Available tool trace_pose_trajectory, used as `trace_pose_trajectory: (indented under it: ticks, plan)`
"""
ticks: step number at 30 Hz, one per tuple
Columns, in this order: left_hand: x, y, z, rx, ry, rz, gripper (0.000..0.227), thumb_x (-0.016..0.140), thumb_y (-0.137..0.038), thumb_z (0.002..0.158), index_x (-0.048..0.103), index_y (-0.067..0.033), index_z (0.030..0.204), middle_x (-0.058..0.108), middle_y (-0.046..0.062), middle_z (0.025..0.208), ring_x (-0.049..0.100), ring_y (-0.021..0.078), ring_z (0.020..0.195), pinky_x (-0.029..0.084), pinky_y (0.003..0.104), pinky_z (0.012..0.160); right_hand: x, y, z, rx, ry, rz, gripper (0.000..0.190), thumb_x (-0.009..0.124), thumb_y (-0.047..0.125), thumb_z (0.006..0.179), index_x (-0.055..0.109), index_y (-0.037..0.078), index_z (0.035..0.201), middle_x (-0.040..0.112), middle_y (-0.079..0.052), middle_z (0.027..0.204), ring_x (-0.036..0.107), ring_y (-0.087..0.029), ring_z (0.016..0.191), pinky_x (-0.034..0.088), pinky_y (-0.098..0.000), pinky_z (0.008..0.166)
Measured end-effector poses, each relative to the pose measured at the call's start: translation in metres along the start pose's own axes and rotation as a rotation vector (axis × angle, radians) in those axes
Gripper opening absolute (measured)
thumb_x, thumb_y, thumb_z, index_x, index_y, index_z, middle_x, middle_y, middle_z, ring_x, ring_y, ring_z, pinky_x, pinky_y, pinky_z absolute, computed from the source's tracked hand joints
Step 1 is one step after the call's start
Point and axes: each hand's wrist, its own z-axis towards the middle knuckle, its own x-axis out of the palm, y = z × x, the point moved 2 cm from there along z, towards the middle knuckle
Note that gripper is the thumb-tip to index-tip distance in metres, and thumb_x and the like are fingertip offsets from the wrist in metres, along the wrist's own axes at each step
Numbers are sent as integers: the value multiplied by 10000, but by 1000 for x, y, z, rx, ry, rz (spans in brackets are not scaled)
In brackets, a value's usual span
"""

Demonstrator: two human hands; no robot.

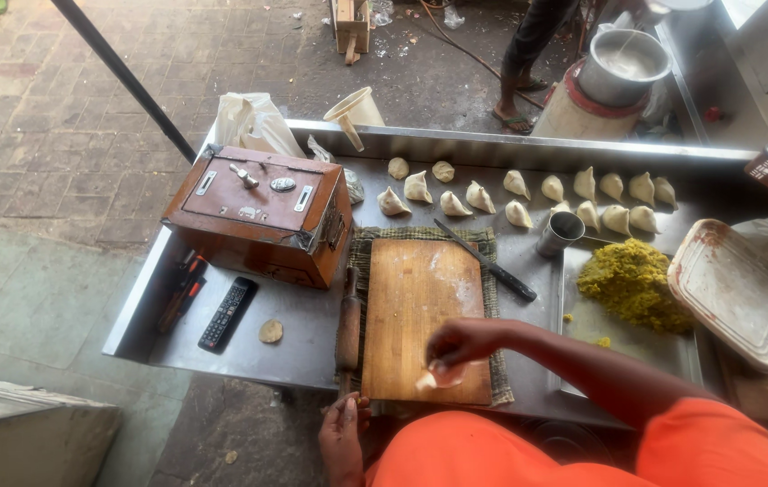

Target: The person fills a dough wrapper with a yellow filling, folds and seals it into a samosa, and places it on a tray. The person then rolls out a new dough ball into a flat circle using a rolling pin and repeats the filling and folding process.

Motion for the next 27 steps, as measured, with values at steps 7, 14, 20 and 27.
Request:
trace_pose_trajectory:
  ticks: [7, 14, 20, 27]
  plan:
    - [12, -13, 7, 287, 221, -8, 390, 603, -314, 1119, 725, 47, 1038, 713, 124, 881, 631, 195, 775, 510, 335, 700, -26, 15, -46, 436, -291, 384, 378, 735, 134, 911, 687, 92, 1284, 790, -53, 1051, 753, -155, 820, 640, -340, 715]
    - [71, -77, -2, -139, 632, -358, 692, 252, -544, 1078, 575, -14, 1385, 664, 191, 1334, 645, 319, 1238, 504, 462, 1056, -54, 57, -24, 98, -533, 331, 227, 659, 184, 986, 734, 57, 1158, 777, -131, 1094, 744, -190, 959, 636, -332, 883]
    - [128, -124, 14, -282, 751, -950, 773, 137, -602, 1025, 339, -68, 1546, 444, 188, 1552, 447, 377, 1400, 381, 507, 1162, -19, 93, -24, -355, -413, -476, 285, 725, 183, 905, 738, 139, 1187, 649, -65, 1422, 543, -272, 1375, 444, -470, 1149]
    - [137, -115, 33, 285, 780, -652, 662, 352, -419, 1120, 255, -22, 1640, 290, 213, 1676, 318, 359, 1531, 279, 503, 1276, 15, 59, -51, -231, -745, 536, 592, 526, 431, 1034, 487, 102, 1524, 470, -123, 1615, 397, -296, 1532, 366, -457, 1256]
